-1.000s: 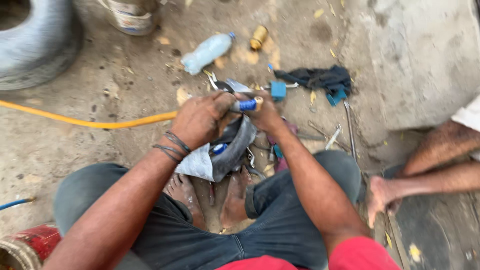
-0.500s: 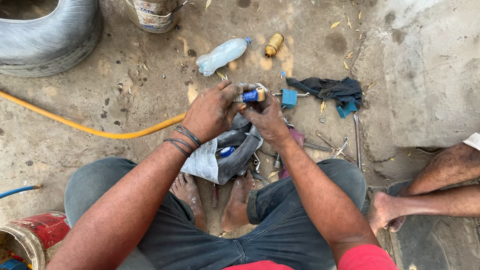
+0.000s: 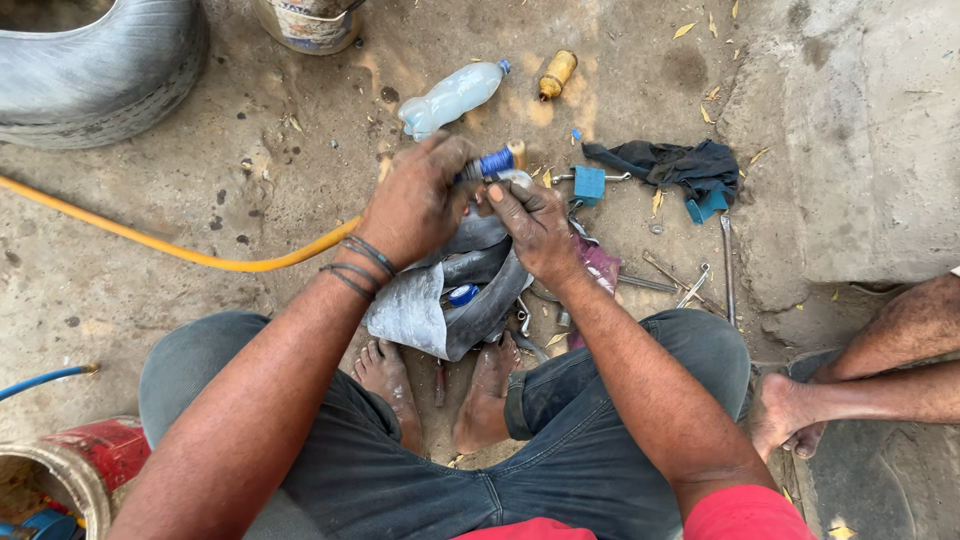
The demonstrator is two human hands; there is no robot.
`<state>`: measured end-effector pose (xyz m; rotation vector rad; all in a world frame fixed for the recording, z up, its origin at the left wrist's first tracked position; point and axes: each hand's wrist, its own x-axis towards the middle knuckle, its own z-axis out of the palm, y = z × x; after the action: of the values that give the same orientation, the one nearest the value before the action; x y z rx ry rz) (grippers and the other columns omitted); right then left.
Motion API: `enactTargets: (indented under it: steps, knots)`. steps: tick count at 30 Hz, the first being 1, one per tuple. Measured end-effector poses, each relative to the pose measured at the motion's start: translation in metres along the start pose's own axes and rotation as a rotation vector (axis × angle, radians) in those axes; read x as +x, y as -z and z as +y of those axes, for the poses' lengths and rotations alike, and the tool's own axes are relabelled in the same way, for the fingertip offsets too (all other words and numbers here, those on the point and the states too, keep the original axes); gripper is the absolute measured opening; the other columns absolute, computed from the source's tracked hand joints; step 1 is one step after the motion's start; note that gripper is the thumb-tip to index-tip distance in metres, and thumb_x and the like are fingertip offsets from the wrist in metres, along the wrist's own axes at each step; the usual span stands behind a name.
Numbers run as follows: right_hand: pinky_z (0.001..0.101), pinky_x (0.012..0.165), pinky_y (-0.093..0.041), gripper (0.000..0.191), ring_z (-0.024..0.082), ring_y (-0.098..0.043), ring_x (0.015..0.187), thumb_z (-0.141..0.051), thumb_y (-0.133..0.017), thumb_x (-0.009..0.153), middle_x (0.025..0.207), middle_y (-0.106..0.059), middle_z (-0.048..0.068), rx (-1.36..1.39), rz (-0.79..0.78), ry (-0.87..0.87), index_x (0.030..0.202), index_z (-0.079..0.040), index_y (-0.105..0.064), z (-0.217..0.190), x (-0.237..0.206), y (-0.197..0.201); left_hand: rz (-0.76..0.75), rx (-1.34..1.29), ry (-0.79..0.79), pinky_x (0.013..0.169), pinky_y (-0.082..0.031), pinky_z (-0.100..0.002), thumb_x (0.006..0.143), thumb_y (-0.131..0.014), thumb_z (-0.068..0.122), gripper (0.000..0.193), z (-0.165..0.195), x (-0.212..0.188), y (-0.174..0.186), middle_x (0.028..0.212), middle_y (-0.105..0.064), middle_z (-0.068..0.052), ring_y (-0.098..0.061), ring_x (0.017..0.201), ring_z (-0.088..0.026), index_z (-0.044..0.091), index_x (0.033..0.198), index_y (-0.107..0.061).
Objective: The person sits on the ground and wraps a yellow hose fitting with white thread, then applies blue tape over it. They use scissors to cut the tape and continue wrapping the fitting with additional layers of blue tape.
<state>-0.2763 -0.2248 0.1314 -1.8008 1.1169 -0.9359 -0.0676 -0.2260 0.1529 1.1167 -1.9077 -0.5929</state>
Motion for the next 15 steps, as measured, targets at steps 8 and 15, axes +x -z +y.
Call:
enactTargets:
  steps: [8,15]
  knots:
    - [0.0295,0.066,-0.050,0.030,0.011,-0.060,0.070,-0.025,-0.063,0.109,0.073,-0.066,0.002,0.036,-0.157,0.021,0.090,-0.002,-0.069,-0.028,-0.017,-0.001,0.035,0.249,0.173,0.080,-0.052,-0.052,0.091,-0.066,0.010,0.013,-0.031,0.001,-0.014,0.103,-0.065,-0.019,-0.066,0.096,-0.043,0.003,0.101,-0.063]
    - [0.0367,0.067,-0.048,0.010,0.024,-0.063,0.074,-0.018,-0.071,0.108,0.083,-0.069,0.007,-0.510,0.073,0.589,0.101,-0.014,-0.076,-0.004,0.009,0.054,-0.196,0.246,-0.033,0.076,-0.053,-0.051,0.092,-0.063,0.013,0.008,0.017,-0.014,-0.032,0.102,-0.066,-0.016,-0.067,0.090,-0.041,0.007,0.096,-0.064]
